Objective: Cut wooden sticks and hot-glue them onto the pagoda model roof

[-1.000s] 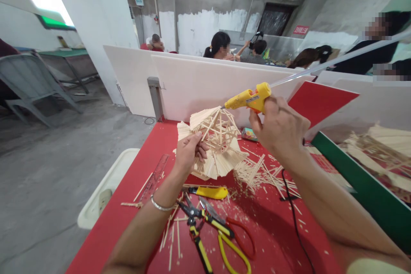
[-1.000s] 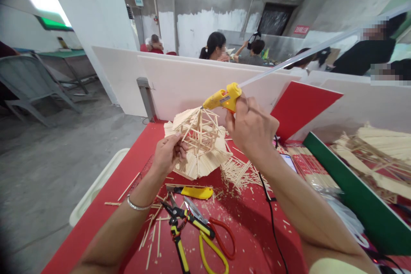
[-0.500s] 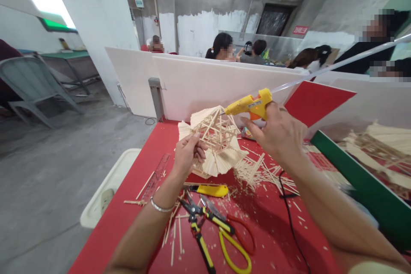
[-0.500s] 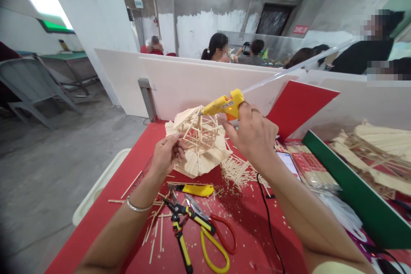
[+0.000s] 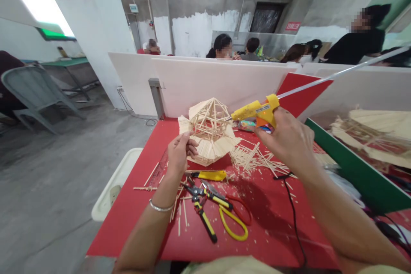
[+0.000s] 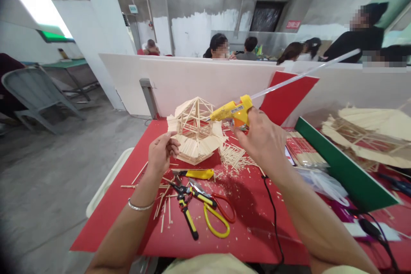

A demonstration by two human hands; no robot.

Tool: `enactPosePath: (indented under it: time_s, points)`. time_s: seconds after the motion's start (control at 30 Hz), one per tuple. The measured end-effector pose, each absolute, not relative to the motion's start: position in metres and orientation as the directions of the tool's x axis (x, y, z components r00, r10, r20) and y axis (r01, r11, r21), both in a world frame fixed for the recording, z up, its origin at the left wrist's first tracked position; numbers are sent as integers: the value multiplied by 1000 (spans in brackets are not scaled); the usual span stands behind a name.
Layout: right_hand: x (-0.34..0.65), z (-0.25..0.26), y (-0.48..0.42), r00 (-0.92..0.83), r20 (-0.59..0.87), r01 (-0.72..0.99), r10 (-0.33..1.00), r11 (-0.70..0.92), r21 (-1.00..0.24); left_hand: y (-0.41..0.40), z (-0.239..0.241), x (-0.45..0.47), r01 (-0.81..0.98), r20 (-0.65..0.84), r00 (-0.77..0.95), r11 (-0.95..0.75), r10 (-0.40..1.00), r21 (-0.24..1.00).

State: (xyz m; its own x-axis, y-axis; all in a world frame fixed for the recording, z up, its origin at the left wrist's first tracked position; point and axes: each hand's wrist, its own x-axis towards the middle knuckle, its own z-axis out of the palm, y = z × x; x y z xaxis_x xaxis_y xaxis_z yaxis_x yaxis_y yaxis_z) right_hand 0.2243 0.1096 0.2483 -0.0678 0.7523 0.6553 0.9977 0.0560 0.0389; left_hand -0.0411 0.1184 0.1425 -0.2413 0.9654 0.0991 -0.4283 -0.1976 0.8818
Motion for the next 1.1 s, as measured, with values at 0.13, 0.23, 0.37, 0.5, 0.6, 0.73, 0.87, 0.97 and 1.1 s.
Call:
enactPosePath:
  time_s: [0.13, 0.23, 0.37, 0.5, 0.6, 0.73, 0.87, 0.97, 1.1]
  points:
    - [234, 238, 85, -65, 599, 997, 798, 80, 1, 99, 138, -41, -429, 98, -250, -201, 963, 880]
    - [240, 228, 66, -60, 578, 996, 814, 89, -23, 83, 135, -40, -432, 105, -255, -210, 961, 877]
    - [244, 210, 38, -18, 541, 991, 841, 88, -103, 60, 124, -40, -443, 115, -276, -233, 954, 866]
    - [251, 179, 14, 16, 472, 985, 882, 67, -159, 39, 103, -34, -444, 116, -308, -251, 944, 860]
    - [257, 149, 4, 45, 404, 982, 914, 33, -185, 28, 90, -26, -448, 70, -331, -221, 941, 866]
    - [263, 113, 3, 114, 222, 975, 968, -66, -214, 24, 82, -12, -477, 6, -357, -188, 934, 858]
    - [269, 80, 12, 171, 34, 973, 985, -164, -161, 27, 75, -3, -496, 2, -375, -202, 927, 845]
    - [274, 52, 19, 186, -66, 973, 980, -193, -130, 28, 64, 2, -459, -17, -402, -185, 916, 869]
    - [279, 22, 24, 184, -143, 970, 972, -204, -135, 30, 52, 6, -428, -48, -433, -159, 900, 890]
